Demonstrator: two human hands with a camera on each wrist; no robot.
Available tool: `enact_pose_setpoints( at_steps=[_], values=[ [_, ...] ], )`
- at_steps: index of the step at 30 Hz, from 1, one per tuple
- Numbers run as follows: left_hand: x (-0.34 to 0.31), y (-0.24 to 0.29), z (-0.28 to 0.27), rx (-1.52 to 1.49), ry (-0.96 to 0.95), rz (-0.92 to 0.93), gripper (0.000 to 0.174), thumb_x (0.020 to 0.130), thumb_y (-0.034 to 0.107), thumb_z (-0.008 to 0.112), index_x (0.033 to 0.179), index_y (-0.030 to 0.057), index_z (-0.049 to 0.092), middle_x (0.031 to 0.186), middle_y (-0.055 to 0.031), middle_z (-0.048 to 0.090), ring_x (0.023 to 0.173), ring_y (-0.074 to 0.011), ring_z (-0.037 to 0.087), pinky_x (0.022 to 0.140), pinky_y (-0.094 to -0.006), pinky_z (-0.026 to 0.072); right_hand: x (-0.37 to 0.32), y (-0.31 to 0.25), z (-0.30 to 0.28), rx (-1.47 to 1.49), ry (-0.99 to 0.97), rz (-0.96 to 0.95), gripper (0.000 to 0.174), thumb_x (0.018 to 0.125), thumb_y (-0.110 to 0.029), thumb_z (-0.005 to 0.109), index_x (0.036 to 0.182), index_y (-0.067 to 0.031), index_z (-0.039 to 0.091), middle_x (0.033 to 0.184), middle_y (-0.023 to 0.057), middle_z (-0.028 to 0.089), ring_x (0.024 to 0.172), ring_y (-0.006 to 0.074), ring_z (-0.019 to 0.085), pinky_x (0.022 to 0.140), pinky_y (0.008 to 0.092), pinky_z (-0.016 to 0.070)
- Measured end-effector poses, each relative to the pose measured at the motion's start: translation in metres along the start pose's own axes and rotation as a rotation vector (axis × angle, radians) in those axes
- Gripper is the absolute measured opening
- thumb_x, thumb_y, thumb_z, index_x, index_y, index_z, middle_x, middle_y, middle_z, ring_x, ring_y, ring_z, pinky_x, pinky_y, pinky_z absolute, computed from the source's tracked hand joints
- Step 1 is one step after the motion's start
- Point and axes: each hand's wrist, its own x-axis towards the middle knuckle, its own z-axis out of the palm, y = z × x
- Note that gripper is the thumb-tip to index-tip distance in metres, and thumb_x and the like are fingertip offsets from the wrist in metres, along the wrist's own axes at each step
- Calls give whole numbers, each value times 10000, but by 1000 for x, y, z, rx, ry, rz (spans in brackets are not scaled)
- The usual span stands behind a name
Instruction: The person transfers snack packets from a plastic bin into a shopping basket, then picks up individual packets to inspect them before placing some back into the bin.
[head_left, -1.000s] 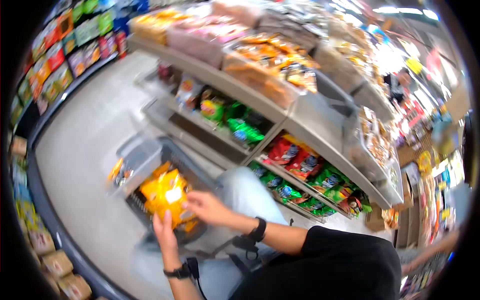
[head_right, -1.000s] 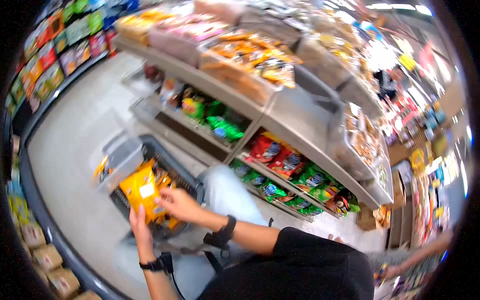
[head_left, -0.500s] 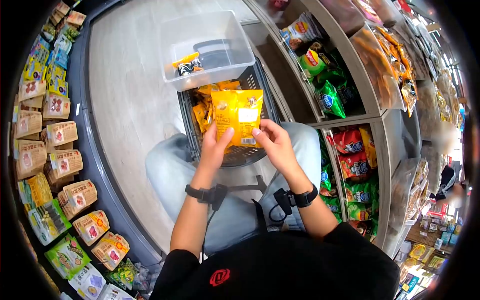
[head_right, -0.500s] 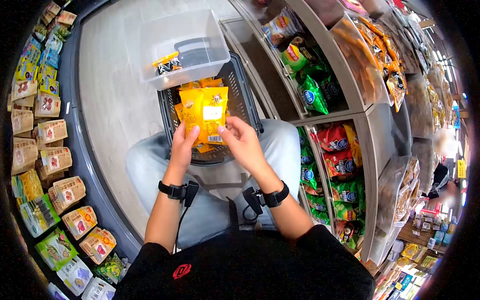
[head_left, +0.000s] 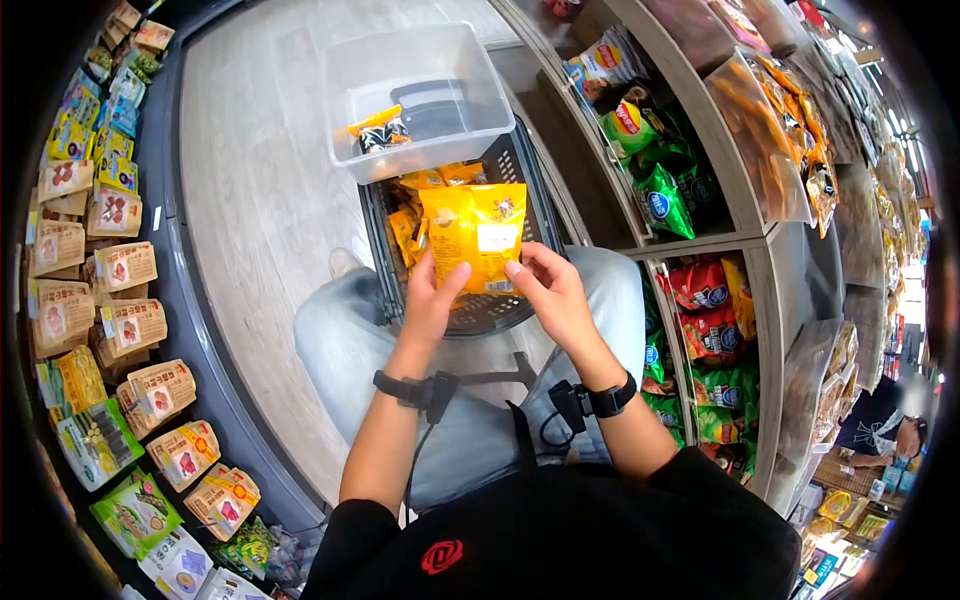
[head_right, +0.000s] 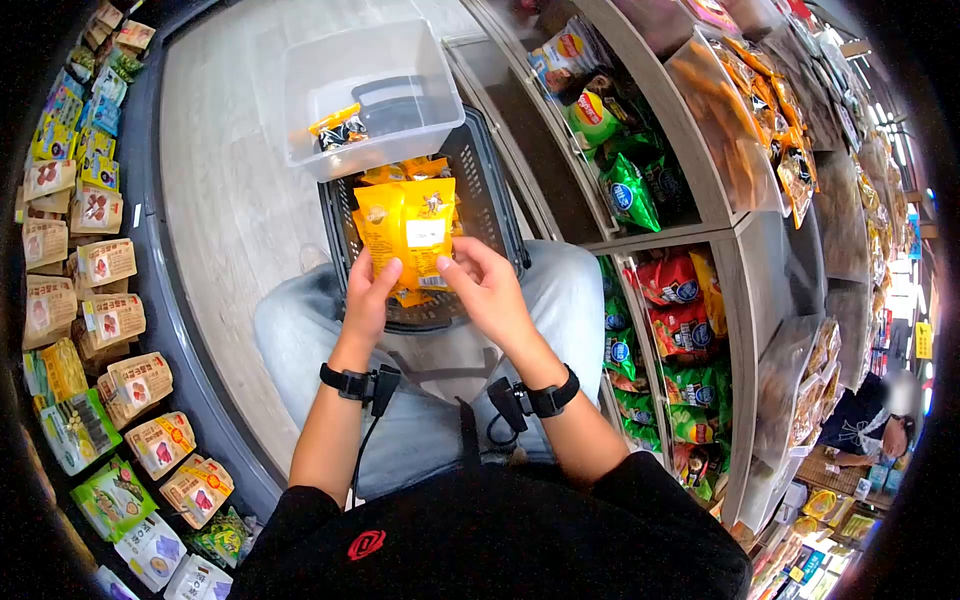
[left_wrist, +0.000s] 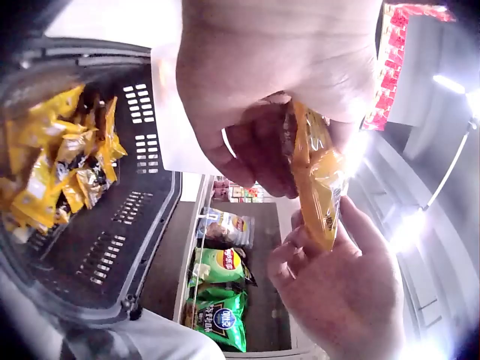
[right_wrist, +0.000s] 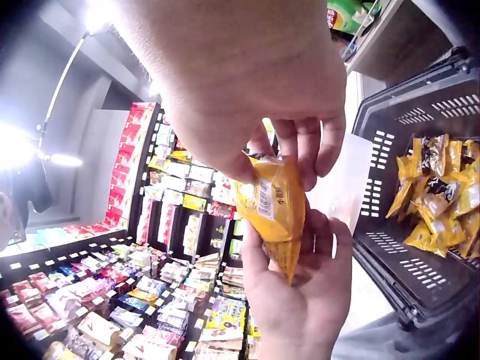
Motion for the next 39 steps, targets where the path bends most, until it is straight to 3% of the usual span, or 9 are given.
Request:
enact_pose_setpoints(
  at_steps=[9,19,30,39],
  values=[
    [2,-8,-6,-96,-23,-41,448,991,202,604,1359,-25,492,1316,-91,585,1195,-167,548,1042,-317,411,-4,-9,5,22,14,-24,255,938,-101,688,1130,61,647,955,-9,603,791,29,572,697,191,461],
    [1,-4,-6,-99,-50,-41,436,999,240,596,1336,-24,519,1303,-88,596,1186,-157,550,1035,-310,408,-6,-13,7,1,37,-1,260,920,-106,709,1089,78,638,918,-10,560,763,22,532,674,187,440],
    [-3,-5,-8,-172,-109,-65,471,1027,281,533,1385,-18,471,1326,-89,581,1208,-171,545,1050,-320,407,-6,-16,9,-96,18,-248,278,847,-92,770,1048,71,668,854,26,575,722,67,528,654,212,433],
    [-3,-2,-7,-214,-134,-41,464,1033,258,519,1400,-19,458,1339,-92,574,1223,-173,541,1061,-323,402,-7,-21,10,-98,13,-171,253,875,-101,743,1040,73,665,861,25,577,745,73,540,679,226,448]
  ],
)
